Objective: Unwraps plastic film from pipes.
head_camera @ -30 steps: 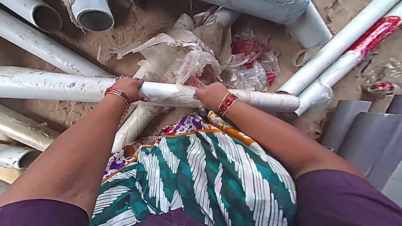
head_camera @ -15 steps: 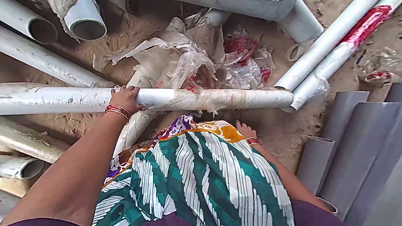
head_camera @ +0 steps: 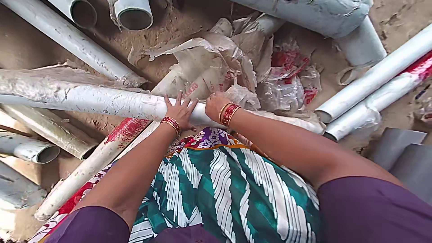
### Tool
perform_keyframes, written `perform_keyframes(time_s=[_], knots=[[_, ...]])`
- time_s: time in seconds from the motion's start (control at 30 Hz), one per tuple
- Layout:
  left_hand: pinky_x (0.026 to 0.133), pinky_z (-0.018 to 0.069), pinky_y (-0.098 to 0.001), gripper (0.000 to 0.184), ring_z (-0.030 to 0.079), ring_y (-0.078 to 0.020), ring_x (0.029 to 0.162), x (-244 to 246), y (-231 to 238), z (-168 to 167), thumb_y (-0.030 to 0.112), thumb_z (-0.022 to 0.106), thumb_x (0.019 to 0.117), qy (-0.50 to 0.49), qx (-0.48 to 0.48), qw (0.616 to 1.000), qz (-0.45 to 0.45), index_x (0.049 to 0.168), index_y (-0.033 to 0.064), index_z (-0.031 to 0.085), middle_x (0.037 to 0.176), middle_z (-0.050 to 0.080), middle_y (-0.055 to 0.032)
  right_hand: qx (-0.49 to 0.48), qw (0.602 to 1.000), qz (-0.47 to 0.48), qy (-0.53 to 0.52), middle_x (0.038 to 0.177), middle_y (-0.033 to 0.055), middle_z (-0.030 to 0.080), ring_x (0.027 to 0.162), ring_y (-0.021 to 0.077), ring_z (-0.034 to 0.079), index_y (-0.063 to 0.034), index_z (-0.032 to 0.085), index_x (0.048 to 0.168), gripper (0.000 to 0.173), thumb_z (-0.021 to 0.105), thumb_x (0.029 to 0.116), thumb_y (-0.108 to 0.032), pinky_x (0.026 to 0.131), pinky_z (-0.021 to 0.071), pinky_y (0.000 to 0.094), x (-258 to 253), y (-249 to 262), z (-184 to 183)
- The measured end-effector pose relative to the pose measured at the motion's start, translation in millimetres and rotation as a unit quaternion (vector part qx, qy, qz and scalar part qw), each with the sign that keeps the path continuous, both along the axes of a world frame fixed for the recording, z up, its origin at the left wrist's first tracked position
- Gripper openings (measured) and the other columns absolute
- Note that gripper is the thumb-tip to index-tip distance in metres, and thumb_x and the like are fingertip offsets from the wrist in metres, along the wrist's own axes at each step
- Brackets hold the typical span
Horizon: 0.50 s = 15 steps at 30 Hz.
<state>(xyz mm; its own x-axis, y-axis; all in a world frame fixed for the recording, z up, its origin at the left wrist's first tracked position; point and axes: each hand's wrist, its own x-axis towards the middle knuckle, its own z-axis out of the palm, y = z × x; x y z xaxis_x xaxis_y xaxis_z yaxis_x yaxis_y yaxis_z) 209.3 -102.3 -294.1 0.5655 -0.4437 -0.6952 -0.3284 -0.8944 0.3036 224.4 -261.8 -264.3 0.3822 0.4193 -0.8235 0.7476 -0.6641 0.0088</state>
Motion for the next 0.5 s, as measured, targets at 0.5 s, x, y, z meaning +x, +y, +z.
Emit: perform_keyframes(time_s=[0.5], knots=[[0.095,0.0223,-0.0901,0.073,0.038,-0.0612,0.141,-94,29,-46,0.004,0.074,0.0837,-0.300,-0.146,0.942,0.024,0.152,0.0145,0.051,0.155,0.050,-0.0176,0.150,0.980,0.073,0.105,0.079,0.0181,0.066,0.073,0.0369,0.068,0.0032,0.068,0.084,0.010,0.064,0.0916,0.000,0.059,0.0496,0.0510,-35,-38,65]])
